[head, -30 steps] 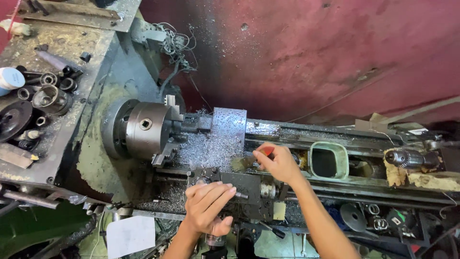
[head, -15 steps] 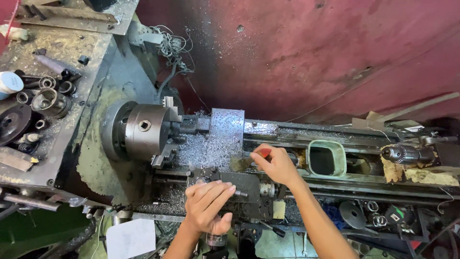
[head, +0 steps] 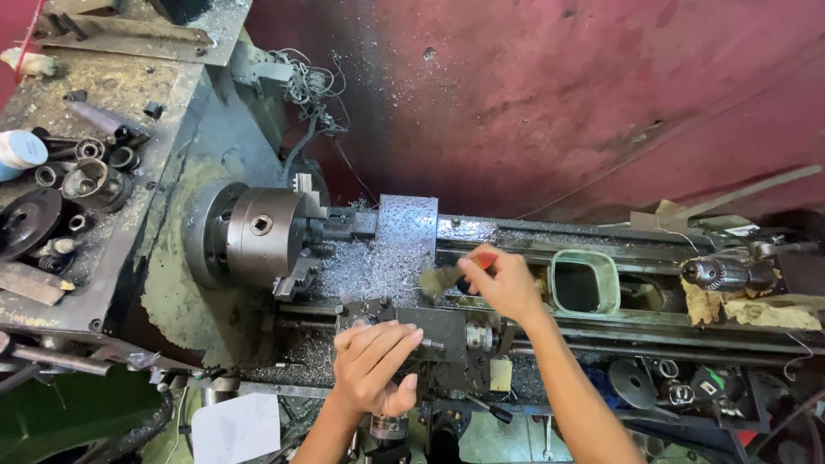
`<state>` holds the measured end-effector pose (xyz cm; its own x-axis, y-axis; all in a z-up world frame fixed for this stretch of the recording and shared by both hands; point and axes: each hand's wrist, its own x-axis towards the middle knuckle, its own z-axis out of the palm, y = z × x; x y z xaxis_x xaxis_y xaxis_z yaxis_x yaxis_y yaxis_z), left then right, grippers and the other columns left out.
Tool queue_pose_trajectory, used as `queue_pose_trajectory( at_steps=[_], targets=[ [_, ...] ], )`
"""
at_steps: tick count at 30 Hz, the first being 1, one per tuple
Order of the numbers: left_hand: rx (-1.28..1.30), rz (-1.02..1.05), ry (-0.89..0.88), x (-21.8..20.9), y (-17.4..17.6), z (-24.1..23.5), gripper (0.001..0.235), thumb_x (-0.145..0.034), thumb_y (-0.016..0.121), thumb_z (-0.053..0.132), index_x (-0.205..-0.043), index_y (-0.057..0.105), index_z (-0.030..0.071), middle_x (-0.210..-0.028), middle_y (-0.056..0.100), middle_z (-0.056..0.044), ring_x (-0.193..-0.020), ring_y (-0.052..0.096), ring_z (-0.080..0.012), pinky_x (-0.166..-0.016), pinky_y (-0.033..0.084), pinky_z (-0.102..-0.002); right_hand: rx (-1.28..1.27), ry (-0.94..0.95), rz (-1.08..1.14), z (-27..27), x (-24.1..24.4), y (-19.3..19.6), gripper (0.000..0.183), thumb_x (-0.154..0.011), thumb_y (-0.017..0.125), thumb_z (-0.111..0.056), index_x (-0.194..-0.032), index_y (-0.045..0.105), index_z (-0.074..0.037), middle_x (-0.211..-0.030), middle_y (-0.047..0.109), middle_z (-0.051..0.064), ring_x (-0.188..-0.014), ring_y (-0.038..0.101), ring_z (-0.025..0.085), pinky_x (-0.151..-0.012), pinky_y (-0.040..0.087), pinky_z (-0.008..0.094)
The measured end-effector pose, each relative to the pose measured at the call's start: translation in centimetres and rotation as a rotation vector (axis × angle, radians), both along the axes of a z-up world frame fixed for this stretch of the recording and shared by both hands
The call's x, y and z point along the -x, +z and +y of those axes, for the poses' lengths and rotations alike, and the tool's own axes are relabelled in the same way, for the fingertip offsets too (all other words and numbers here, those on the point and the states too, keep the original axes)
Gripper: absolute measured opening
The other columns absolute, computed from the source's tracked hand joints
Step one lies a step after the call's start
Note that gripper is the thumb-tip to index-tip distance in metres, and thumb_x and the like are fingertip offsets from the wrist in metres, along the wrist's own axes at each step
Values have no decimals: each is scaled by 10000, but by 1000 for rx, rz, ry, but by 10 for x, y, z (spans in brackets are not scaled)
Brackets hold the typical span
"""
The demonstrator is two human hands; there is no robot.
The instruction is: Cleaning metal shavings from a lathe using a brush
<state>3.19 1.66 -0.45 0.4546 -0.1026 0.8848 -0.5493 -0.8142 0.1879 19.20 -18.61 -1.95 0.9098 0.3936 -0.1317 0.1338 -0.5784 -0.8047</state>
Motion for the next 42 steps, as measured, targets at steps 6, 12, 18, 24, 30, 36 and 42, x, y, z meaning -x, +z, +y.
queue_pose_trajectory(
  at_steps=[6,12,18,24,30,36,42],
  targets=[
    [-4,22,1,4,-1,1,469,-1014,382,374,-1028,766,106,-994,783,-25,-866,727,-161,-891,365,-304,74,27,60,7,-9,-3,330,-968,596,-413,-999,759,-128,-803,790,21,-655,789,161,-600,517,281],
    [-1,-4,-1,2,-3,1,452,-995,399,357,-1020,772,103,-980,784,-29,-852,736,-167,-862,384,-286,10,-126,-122,-5,-30,-10,308,-974,614,-397,-955,748,-120,-624,741,32,-615,723,154,-693,520,320],
    [-16,18,-3,4,-1,2,452,-999,401,365,-1043,762,97,-1009,779,-27,-877,732,-166,-861,382,-285,71,79,38,8,-18,1,304,-961,597,-404,-910,758,-151,-632,753,3,-618,732,129,-750,561,347],
    [-10,-2,4,3,-9,1,434,-974,434,369,-1039,773,105,-997,786,-31,-874,730,-159,-900,361,-297,145,20,-52,3,-26,-5,297,-1019,572,-366,-939,737,-131,-654,700,16,-613,639,163,-649,459,348],
    [-15,-2,-2,4,-7,2,432,-970,434,365,-1035,768,100,-994,786,-39,-864,734,-167,-849,382,-293,49,-24,-57,4,-21,4,329,-978,576,-397,-978,744,-113,-675,748,37,-647,766,168,-683,540,329],
    [-12,-3,-1,4,-2,2,419,-966,443,354,-1033,770,101,-1002,783,-32,-874,731,-163,-878,371,-292,61,14,5,10,-25,-5,343,-963,596,-428,-853,732,-134,-594,721,19,-605,709,144,-719,512,329],
    [-19,-9,-3,4,-6,3,412,-973,453,362,-1047,766,105,-1007,782,-27,-884,733,-161,-872,384,-296,195,-49,-76,4,-38,-8,328,-1024,567,-374,-942,716,-94,-690,676,42,-615,573,196,-640,416,383]
  ],
)
